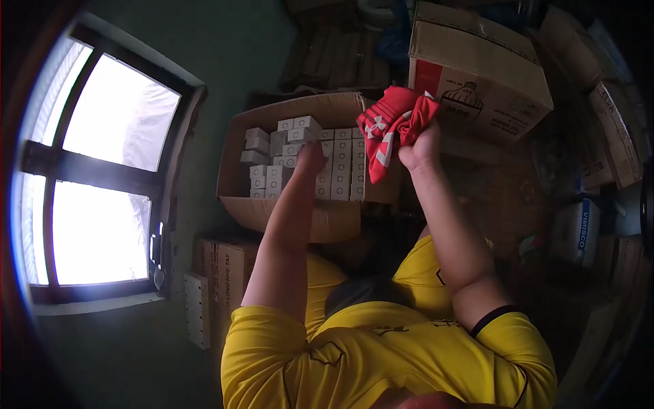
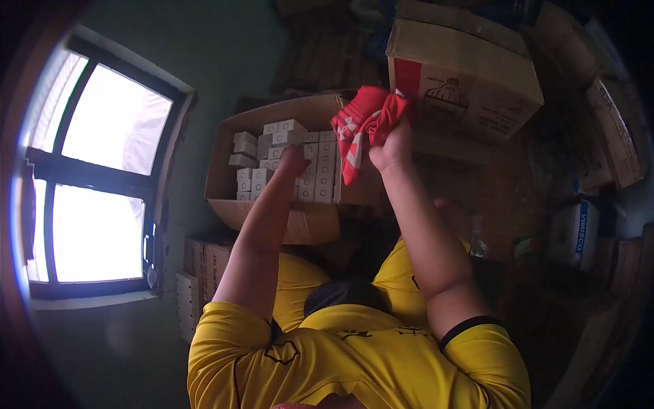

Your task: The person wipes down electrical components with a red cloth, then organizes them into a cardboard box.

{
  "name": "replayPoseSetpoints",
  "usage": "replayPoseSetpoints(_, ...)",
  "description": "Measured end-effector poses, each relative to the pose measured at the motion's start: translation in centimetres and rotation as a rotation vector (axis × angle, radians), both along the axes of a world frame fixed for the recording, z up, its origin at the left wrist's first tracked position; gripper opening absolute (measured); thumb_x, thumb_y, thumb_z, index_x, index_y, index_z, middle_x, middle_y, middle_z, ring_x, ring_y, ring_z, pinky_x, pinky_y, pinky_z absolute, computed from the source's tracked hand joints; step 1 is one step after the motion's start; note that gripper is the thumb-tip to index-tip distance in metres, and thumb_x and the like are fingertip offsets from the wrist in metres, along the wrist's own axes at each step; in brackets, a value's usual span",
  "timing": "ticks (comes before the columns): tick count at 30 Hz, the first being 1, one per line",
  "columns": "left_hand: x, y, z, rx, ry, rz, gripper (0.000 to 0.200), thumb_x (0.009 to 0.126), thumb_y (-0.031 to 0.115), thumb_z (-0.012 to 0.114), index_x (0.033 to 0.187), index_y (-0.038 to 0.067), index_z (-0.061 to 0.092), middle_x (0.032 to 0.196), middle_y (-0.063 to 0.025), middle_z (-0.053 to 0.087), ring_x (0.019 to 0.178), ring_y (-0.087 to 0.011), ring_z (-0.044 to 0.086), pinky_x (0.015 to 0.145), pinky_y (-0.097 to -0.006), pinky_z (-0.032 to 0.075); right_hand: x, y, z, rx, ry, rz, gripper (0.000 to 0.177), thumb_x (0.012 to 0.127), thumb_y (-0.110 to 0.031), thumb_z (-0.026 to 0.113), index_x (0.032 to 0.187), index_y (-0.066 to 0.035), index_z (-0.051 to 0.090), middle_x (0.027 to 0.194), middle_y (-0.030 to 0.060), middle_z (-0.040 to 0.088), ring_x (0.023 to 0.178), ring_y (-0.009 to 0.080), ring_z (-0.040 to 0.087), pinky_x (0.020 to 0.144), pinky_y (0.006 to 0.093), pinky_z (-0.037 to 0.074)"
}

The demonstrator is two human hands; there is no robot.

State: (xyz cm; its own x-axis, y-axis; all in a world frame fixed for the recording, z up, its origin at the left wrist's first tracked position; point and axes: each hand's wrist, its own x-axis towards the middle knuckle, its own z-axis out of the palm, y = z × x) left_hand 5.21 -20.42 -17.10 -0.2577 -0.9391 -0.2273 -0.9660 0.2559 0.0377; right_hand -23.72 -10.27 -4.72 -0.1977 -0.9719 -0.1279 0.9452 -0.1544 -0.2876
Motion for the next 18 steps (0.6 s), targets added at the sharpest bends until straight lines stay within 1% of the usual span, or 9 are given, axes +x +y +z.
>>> replayPoseSetpoints(3, -0.9, 0.9, 1.9, -0.021, 0.007, 0.082, 0.041, 0.079, 0.026, 0.075, 0.111, 0.001, 0.064, 0.115, -0.0218, 0.065, 0.107, -0.039, 0.063, 0.091, -0.0455, 0.053, 0.0, -0.4, 0.3, 0.012, -0.022, 0.0, 0.035, 0.102, -0.044, 0.046, 0.094, -0.013, 0.061, 0.088, 0.0016, 0.063, 0.088, 0.0195, 0.061, 0.087, 0.0393, 0.049)
replayPoseSetpoints(6, -0.7, 1.7, 4.2, -0.343, 0.514, 0.112, 0.043, 0.082, 0.024, 0.073, 0.117, 0.001, 0.061, 0.112, -0.0191, 0.066, 0.102, -0.0398, 0.064, 0.091, -0.043, 0.053, 1.4, 0.5, 3.3, 0.049, -0.052, -0.037, 0.047, 0.1, -0.055, 0.045, 0.089, -0.012, 0.058, 0.088, 0.0045, 0.063, 0.088, 0.0218, 0.061, 0.085, 0.0415, 0.05)
replayPoseSetpoints(9, -1.3, 2.5, 7.1, 0.011, 1.699, 0.675, 0.043, 0.087, 0.018, 0.067, 0.125, 0.003, 0.054, 0.117, -0.0167, 0.062, 0.108, -0.0378, 0.061, 0.095, -0.0436, 0.05, 2.9, 1.6, 4.3, -0.169, -0.058, 0.183, 0.05, 0.1, -0.058, 0.043, 0.091, -0.01, 0.058, 0.088, 0.0062, 0.063, 0.085, 0.0217, 0.061, 0.083, 0.0421, 0.051)
replayPoseSetpoints(10, -0.3, 2.1, 6.2, -0.058, 1.72, 0.548, 0.043, 0.09, 0.02, 0.063, 0.127, 0.004, 0.051, 0.121, -0.0158, 0.058, 0.113, -0.0348, 0.057, 0.098, -0.0452, 0.048, 3.6, 1.6, 3.6, -0.249, -0.003, 0.228, 0.057, 0.099, -0.063, 0.038, 0.099, -0.009, 0.057, 0.089, 0.0083, 0.063, 0.081, 0.0227, 0.061, 0.081, 0.0423, 0.051)
replayPoseSetpoints(11, 0.4, 2.0, 5.9, -0.126, 1.74, 0.42, 0.043, 0.092, 0.023, 0.059, 0.13, 0.005, 0.048, 0.125, -0.0149, 0.054, 0.117, -0.0319, 0.054, 0.1, -0.0468, 0.046, 5.3, 1.1, 3.0, -0.099, 0.024, 0.095, 0.064, 0.098, -0.068, 0.033, 0.106, -0.009, 0.056, 0.084, 0.0099, 0.062, 0.076, 0.0235, 0.061, 0.079, 0.0417, 0.051)
replayPoseSetpoints(13, -4.2, 6.3, 13.3, 0.184, 2.472, 0.596, 0.044, 0.094, 0.028, 0.057, 0.131, 0.006, 0.046, 0.128, -0.0154, 0.051, 0.122, -0.0296, 0.05, 0.103, -0.0476, 0.044, 7.6, 1.6, 1.5, -0.287, 0.385, 0.122, 0.062, 0.098, -0.055, 0.047, 0.139, -0.009, 0.039, 0.122, 0.0098, 0.051, 0.11, 0.0252, 0.052, 0.101, 0.0409, 0.041)
replayPoseSetpoints(14, -5.0, 7.4, 14.0, 0.275, 2.461, 0.567, 0.045, 0.095, 0.031, 0.054, 0.131, 0.005, 0.046, 0.126, -0.0148, 0.053, 0.119, -0.0299, 0.052, 0.102, -0.0449, 0.045, 9.0, 1.6, 0.2, -0.368, 0.63, 0.033, 0.071, 0.096, -0.049, 0.055, 0.15, -0.009, 0.033, 0.139, 0.011, 0.045, 0.126, 0.0272, 0.047, 0.11, 0.0411, 0.036)
replayPoseSetpoints(17, -5.8, 8.7, 11.4, 0.343, 2.307, 0.466, 0.051, 0.1, 0.042, 0.048, 0.133, 0.003, 0.045, 0.123, -0.0155, 0.057, 0.111, -0.0273, 0.058, 0.097, -0.0403, 0.049, 11.7, 3.0, 0.2, -0.4, 1.348, -0.303, 0.09, 0.084, -0.034, 0.076, 0.154, -0.008, 0.026, 0.159, 0.0169, 0.023, 0.148, 0.032, 0.022, 0.118, 0.0429, 0.025)
replayPoseSetpoints(18, -6.0, 9.1, 9.8, 0.326, 2.238, 0.432, 0.054, 0.102, 0.046, 0.046, 0.133, 0.002, 0.044, 0.122, -0.0162, 0.058, 0.109, -0.0259, 0.06, 0.095, -0.0394, 0.05, 11.2, 4.2, 2.0, -0.428, 1.291, -0.333, 0.089, 0.085, -0.034, 0.075, 0.154, -0.008, 0.026, 0.159, 0.018, 0.023, 0.148, 0.0327, 0.021, 0.118, 0.0433, 0.025)
